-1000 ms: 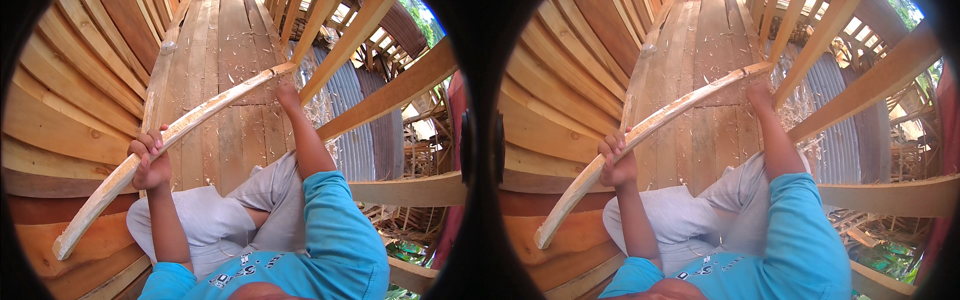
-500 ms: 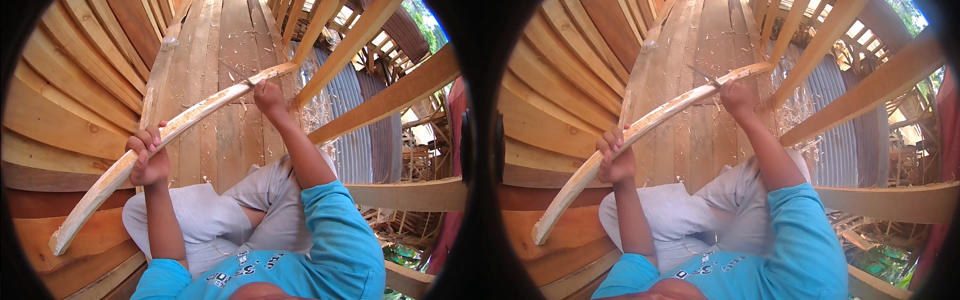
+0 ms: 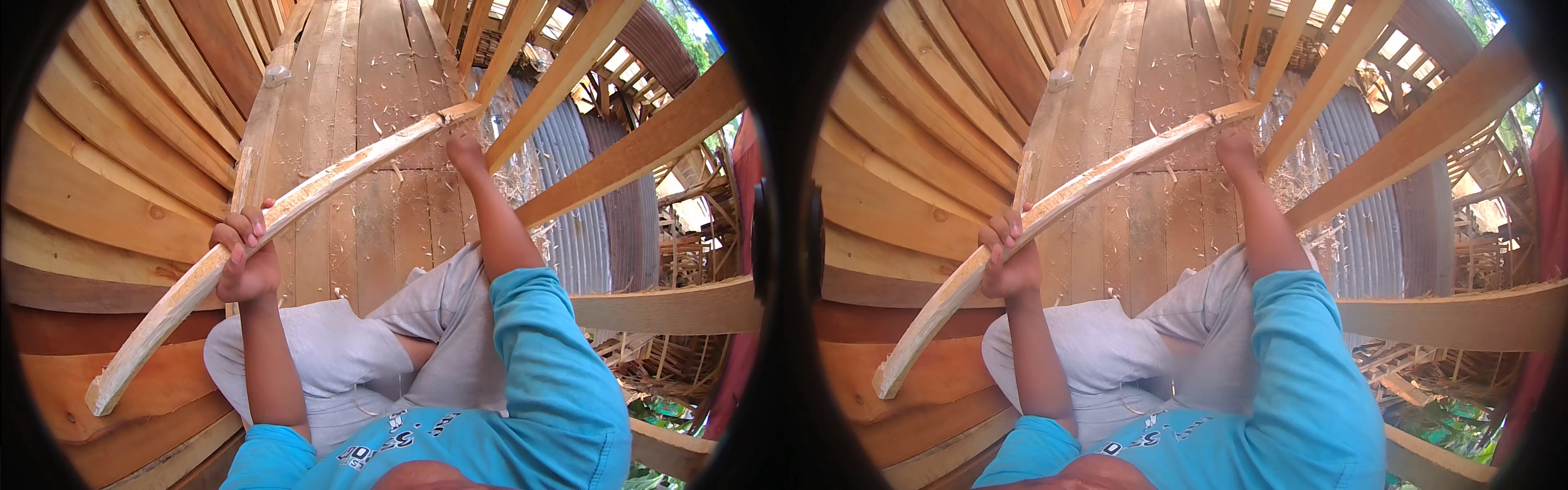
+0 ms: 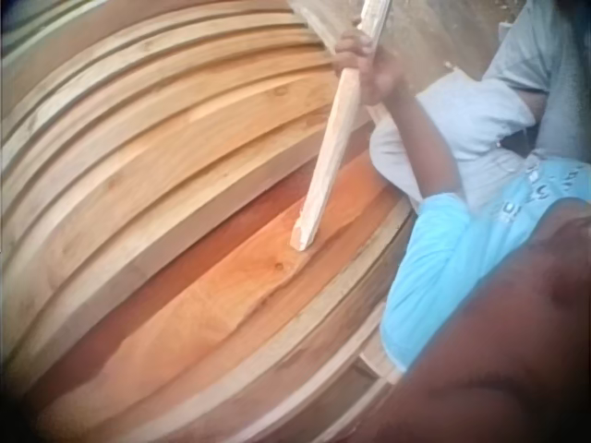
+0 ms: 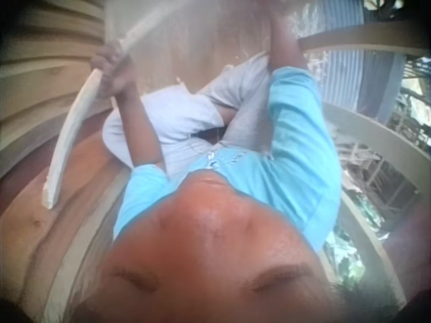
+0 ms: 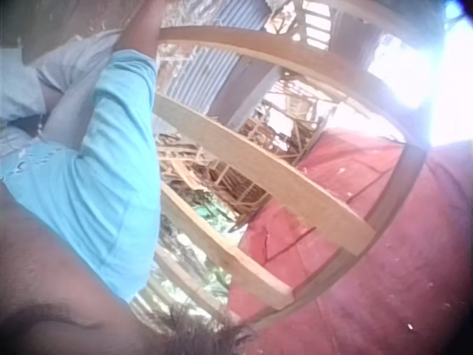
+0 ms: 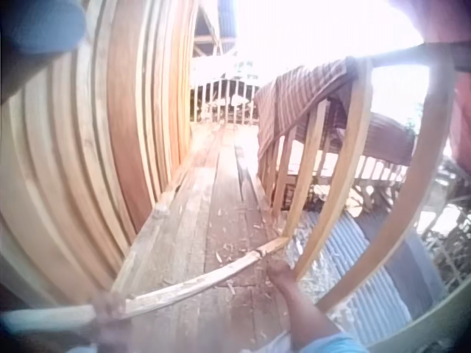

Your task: The person sits on a wooden floor and uses a knife to shave and shape a long piece of wood. They hold the wood with their left hand and repeatedly scrape the surface with the knife in their right hand, producing wood shavings.

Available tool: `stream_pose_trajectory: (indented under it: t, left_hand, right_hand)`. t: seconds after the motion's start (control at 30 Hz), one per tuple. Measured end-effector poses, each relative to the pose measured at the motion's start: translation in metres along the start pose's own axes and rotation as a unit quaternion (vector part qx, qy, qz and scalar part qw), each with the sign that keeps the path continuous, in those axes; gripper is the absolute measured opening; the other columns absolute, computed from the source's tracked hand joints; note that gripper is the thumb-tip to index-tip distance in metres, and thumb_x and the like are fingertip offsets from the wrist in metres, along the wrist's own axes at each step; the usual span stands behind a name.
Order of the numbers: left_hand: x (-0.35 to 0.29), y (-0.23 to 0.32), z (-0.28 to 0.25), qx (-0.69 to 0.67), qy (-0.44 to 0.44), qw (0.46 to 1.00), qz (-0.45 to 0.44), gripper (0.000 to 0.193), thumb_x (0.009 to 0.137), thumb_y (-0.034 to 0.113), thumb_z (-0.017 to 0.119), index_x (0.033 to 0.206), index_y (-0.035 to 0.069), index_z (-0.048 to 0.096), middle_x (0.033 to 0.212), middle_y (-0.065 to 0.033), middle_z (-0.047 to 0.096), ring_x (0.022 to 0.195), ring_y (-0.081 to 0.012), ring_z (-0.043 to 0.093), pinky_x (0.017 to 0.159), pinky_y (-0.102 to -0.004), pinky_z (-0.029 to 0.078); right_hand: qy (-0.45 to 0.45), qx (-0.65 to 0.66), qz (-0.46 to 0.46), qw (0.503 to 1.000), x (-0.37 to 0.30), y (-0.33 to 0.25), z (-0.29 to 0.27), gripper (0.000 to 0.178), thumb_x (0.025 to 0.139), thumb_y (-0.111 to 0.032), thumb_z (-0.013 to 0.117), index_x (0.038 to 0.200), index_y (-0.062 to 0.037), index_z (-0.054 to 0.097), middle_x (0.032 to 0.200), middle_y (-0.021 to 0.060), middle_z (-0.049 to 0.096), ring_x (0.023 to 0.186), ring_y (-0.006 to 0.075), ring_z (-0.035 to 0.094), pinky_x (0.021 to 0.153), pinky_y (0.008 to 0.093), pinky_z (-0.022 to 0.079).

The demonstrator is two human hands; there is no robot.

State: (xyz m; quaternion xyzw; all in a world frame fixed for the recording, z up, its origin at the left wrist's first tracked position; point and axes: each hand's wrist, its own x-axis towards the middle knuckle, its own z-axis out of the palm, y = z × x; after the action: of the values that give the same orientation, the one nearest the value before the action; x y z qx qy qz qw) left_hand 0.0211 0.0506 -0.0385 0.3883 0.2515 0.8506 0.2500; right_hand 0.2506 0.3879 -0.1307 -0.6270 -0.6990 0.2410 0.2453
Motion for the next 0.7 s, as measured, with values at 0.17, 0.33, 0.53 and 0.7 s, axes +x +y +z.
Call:
stream_pose_trajectory:
  t: [0.17, 0.33, 0.53, 0.7]
  left_hand:
    - [-0.003, 0.004, 0.0, 0.006, 0.015, 1.0, 0.007, 0.02, 0.077, 0.022, 0.063, 0.074, 0.014, 0.046, 0.077, -0.0011, 0.045, 0.085, -0.0187, 0.049, 0.109, -0.0549, 0.031]
    - [0.002, -0.007, 0.008, -0.031, 0.004, 0.999, -0.008, 0.019, 0.077, 0.021, 0.063, 0.074, 0.014, 0.046, 0.077, -0.0011, 0.045, 0.085, -0.0184, 0.049, 0.109, -0.0543, 0.031]
    - [-0.006, 0.005, -0.003, -0.009, 0.03, 0.999, 0.011, 0.019, 0.077, 0.021, 0.064, 0.075, 0.014, 0.046, 0.078, -0.0011, 0.046, 0.087, -0.0193, 0.049, 0.109, -0.0545, 0.031]
    - [0.001, -0.002, 0.004, -0.027, 0.027, 0.999, -0.001, 0.02, 0.076, 0.021, 0.064, 0.075, 0.015, 0.045, 0.078, -0.0009, 0.046, 0.087, -0.0191, 0.049, 0.109, -0.0541, 0.031]
  right_hand:
    - [-0.005, -0.033, -0.076, 0.997, -0.04, -0.035, 0.02, 0.06, 0.096, -0.035, 0.03, 0.082, 0.0077, 0.069, 0.088, 0.0328, 0.066, 0.093, 0.0495, 0.064, 0.089, 0.0551, 0.047]
    - [0.114, 0.005, 0.074, 0.991, 0.026, 0.052, 0.036, 0.061, 0.096, -0.036, 0.029, 0.082, 0.0073, 0.069, 0.087, 0.0328, 0.066, 0.091, 0.0503, 0.064, 0.088, 0.0544, 0.048]
    - [-0.015, -0.006, -0.029, 0.999, -0.027, -0.022, 0.028, 0.061, 0.096, -0.038, 0.03, 0.093, 0.0101, 0.067, 0.096, 0.0378, 0.062, 0.1, 0.0513, 0.061, 0.091, 0.0521, 0.047]
    - [0.08, 0.052, 0.043, 0.995, 0.0, 0.018, 0.041, 0.059, 0.095, -0.039, 0.032, 0.093, 0.009, 0.068, 0.095, 0.0371, 0.063, 0.099, 0.0512, 0.061, 0.091, 0.0525, 0.047]
